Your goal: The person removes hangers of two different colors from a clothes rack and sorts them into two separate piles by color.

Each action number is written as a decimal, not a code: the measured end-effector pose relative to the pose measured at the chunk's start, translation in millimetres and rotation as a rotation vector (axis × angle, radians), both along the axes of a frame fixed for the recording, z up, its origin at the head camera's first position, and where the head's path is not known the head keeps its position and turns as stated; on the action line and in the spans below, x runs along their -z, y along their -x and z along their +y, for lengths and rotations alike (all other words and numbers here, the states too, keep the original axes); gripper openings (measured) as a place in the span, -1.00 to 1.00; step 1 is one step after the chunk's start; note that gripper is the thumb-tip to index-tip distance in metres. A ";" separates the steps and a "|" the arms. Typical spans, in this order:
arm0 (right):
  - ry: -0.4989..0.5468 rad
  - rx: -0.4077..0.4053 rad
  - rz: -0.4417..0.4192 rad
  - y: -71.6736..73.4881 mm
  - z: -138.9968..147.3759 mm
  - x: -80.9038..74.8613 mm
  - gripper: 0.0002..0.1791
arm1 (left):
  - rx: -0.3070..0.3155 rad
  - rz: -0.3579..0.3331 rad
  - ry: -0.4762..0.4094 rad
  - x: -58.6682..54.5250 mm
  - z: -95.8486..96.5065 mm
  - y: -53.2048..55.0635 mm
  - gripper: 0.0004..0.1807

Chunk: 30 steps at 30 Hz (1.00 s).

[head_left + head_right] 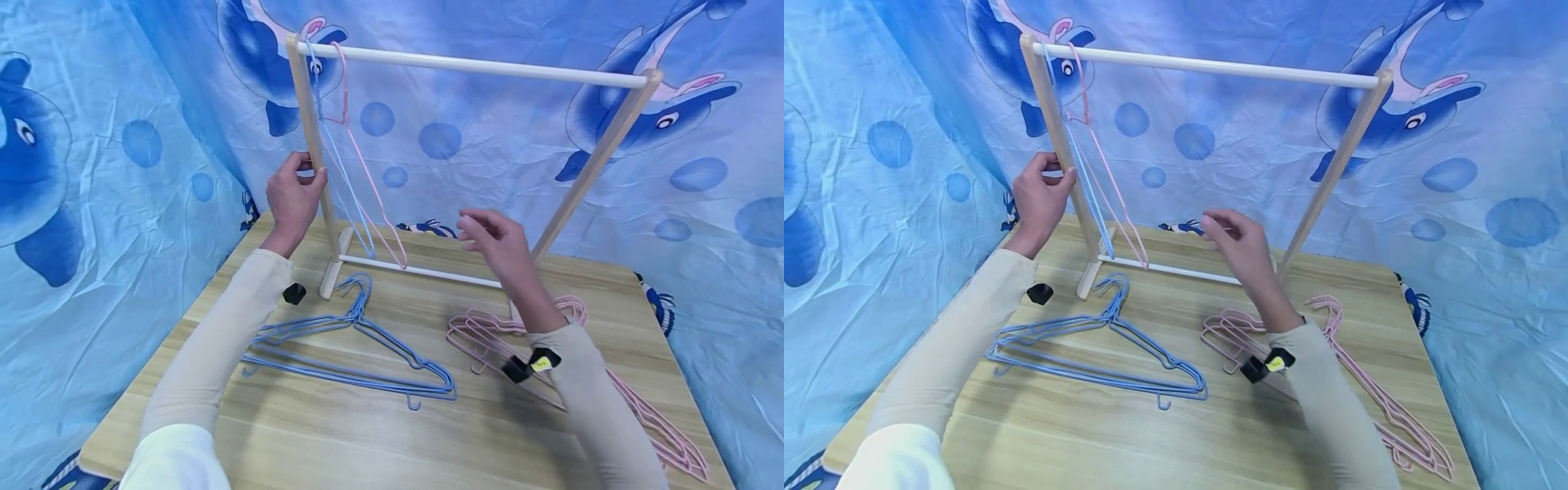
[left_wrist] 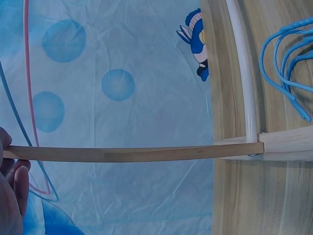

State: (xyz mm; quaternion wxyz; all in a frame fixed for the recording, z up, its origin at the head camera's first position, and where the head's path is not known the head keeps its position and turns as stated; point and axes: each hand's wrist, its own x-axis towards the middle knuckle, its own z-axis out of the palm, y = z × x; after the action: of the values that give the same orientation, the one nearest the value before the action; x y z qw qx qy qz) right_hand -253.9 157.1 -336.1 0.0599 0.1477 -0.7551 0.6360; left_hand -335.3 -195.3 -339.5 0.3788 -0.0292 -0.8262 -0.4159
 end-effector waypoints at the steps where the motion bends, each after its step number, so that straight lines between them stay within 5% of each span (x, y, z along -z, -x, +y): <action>1: 0.005 -0.015 -0.018 2.1 -8.3 -5.2 -0.50 | 0.000 0.000 0.001 -0.1 0.3 -0.1 -0.72; 13: 0.064 -0.137 -0.190 30.6 -89.2 -48.1 -0.50 | 0.005 0.011 0.008 0.2 3.3 -1.4 -0.72; 21: 0.095 -0.170 -0.286 41.0 -122.1 -55.7 -0.56 | 0.006 0.015 0.002 0.0 4.3 -1.5 -0.73; 30: 0.110 -0.241 -0.297 44.3 -138.9 -60.9 -0.57 | -0.008 0.025 0.014 0.7 1.4 -0.8 -0.72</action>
State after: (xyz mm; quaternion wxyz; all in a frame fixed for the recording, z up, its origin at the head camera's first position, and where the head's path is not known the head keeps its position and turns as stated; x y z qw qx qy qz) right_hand -298.3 18.2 -275.2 -0.1208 0.1382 -0.6965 0.6937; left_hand -334.5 -193.9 -340.2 0.3907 -0.0336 -0.8243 -0.4083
